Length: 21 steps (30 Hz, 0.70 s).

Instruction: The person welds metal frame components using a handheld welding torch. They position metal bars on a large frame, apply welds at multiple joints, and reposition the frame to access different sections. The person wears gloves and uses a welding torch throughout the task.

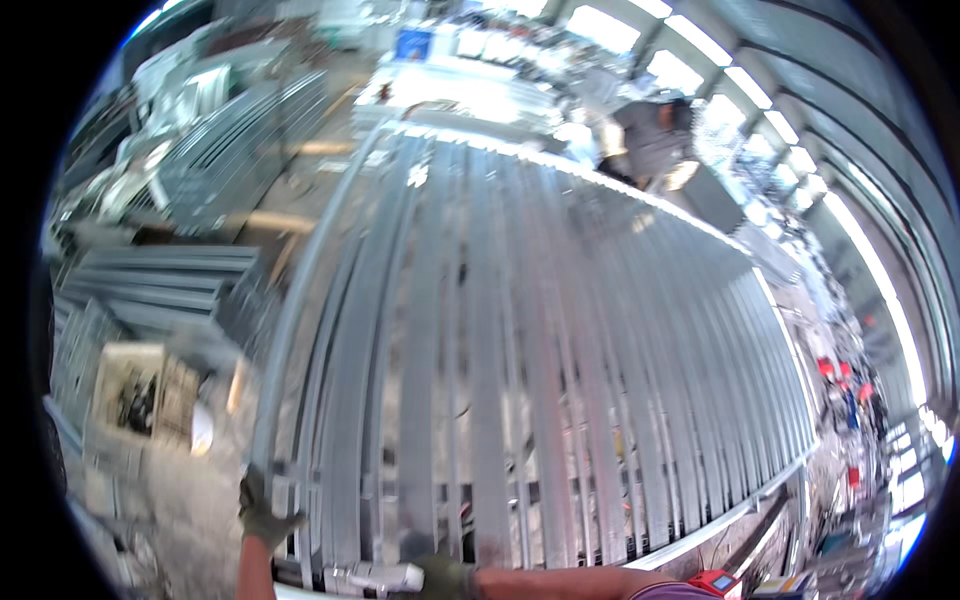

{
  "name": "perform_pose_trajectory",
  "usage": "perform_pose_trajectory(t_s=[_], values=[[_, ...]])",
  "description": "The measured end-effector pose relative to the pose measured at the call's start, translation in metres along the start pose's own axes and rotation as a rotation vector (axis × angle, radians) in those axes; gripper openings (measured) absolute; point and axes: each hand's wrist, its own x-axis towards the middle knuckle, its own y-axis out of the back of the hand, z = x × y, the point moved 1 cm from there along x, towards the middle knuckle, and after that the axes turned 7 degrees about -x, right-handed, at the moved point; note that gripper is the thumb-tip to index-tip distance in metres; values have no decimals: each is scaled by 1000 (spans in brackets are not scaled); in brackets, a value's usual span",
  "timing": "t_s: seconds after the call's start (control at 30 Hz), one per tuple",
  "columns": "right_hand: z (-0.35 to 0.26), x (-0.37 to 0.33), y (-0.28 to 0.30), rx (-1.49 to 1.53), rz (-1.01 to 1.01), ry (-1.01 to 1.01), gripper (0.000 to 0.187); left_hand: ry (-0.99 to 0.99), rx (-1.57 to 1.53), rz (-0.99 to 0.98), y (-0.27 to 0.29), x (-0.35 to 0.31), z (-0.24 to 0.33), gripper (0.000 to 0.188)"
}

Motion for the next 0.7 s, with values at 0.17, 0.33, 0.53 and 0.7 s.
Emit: perform_pose_trajectory(t_s=[0.17, 0.33, 0.53, 0.7], values=[[33, 6, -40, 219, 98, 250, 40, 5, -47, -18, 8, -13, 23, 170], [10, 12, -17, 12, 29, -19, 53, -111, -94, 31, 4, 4, 12, 167], [42, 33, -46, 75, 130, 299, 51, -164, 160, -57, -6, 16, 28, 147], [-2, 25, -32, 169, -11, 195, 54, -25, -7, -74, 15, -21, 37, 154]])
